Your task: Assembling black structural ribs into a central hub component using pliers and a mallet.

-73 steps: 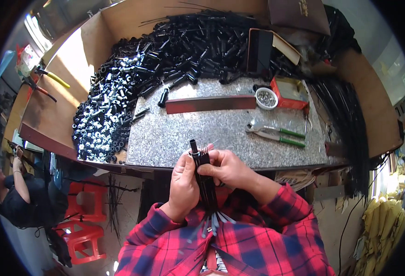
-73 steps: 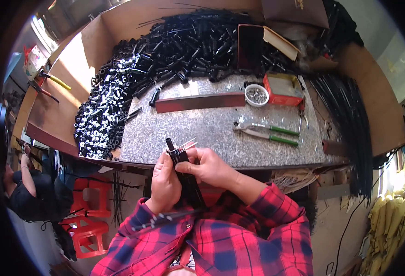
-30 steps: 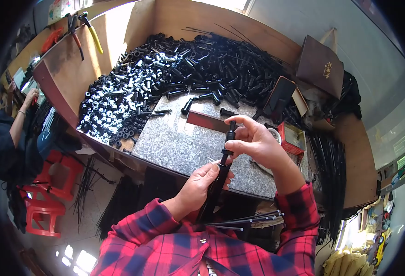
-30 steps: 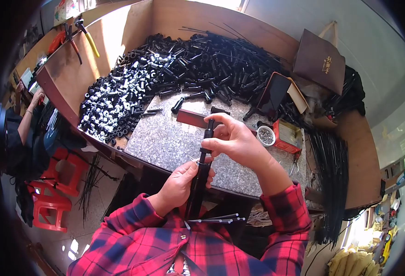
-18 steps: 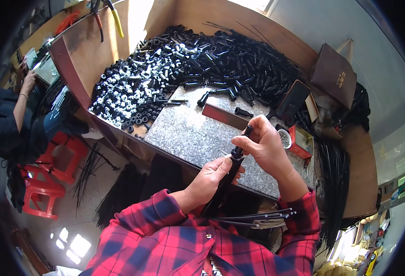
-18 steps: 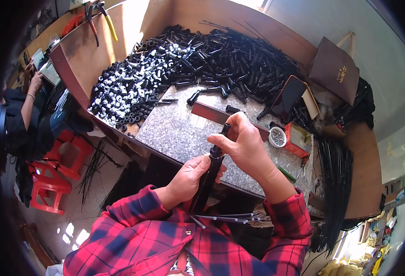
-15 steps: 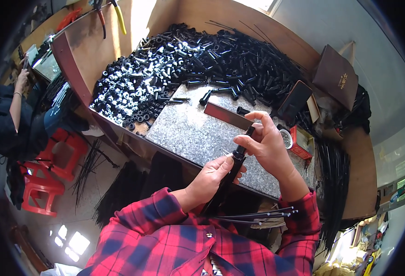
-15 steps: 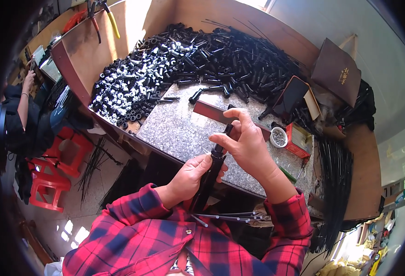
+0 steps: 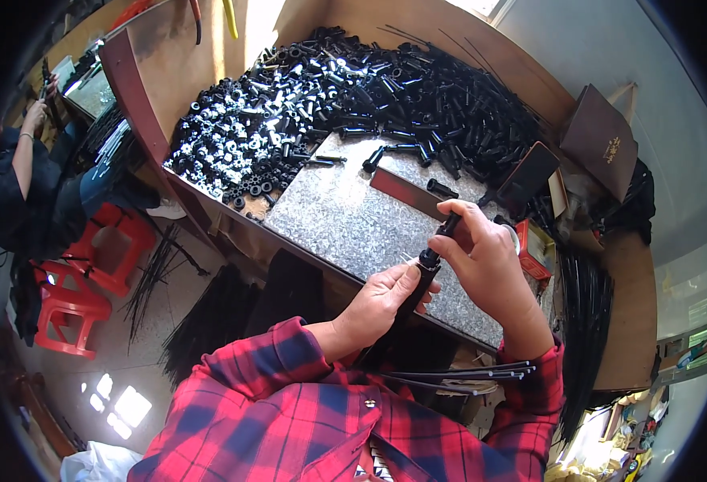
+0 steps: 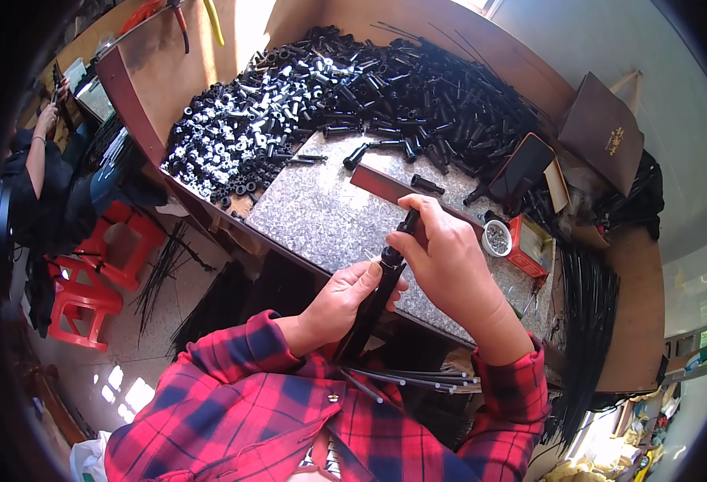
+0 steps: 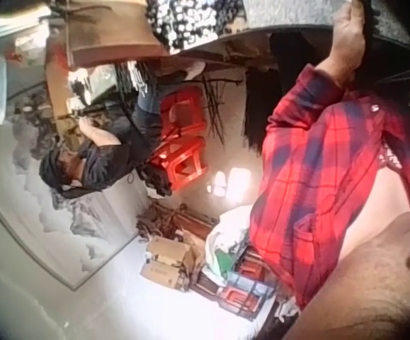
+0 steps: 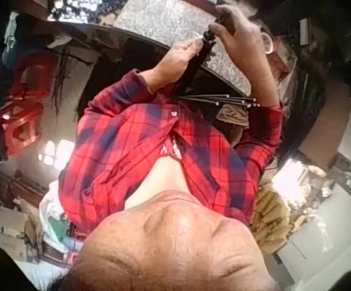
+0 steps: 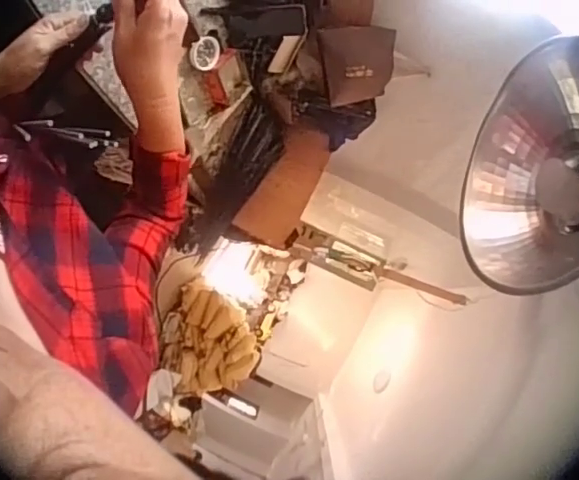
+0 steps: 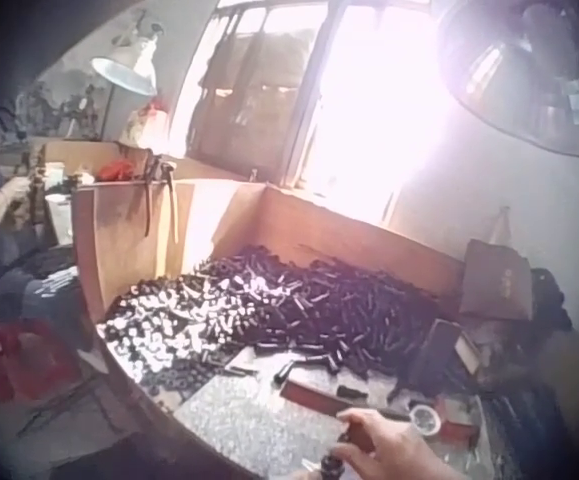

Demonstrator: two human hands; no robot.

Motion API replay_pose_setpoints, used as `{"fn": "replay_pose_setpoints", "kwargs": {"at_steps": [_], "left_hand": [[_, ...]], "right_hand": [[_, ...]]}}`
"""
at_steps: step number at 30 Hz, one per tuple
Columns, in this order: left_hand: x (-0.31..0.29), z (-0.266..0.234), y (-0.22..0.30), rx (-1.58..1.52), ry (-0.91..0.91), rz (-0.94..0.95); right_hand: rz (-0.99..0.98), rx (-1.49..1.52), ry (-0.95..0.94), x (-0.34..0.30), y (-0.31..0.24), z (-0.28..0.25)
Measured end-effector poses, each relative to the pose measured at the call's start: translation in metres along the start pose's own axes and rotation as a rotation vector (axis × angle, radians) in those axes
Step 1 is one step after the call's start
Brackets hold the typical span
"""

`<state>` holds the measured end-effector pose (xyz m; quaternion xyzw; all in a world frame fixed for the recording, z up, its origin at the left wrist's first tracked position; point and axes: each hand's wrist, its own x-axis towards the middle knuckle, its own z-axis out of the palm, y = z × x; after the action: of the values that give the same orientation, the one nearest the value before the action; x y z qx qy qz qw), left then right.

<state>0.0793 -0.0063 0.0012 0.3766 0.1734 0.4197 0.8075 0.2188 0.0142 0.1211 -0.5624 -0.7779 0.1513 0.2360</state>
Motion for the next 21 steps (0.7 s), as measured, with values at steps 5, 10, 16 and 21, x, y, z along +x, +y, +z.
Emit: {"fn": "replay_pose_setpoints", "kwargs": {"at_steps": [5,10,16,21], "left_hand": [[0.0,0.002,-0.001,0.018,0.004,0.011],[0.001,0.0,-0.004,0.05,0.022,0.026],[0.0,-0.003,-0.001,0.027,0.021,0.002],[0.003,-0.008,0.0,-0.024,-0.038,-0.042]], "right_hand": [[-0.091,-0.088,0.036,0.003,0.001,0.001],[-0.15,-0.048,-0.001,0.005,0.002,0.003],[0.041,0.076,-0.07,0.004,0.007,0.006],[0.11,0.344,-0.105,0.004,0.019,0.009]]}}
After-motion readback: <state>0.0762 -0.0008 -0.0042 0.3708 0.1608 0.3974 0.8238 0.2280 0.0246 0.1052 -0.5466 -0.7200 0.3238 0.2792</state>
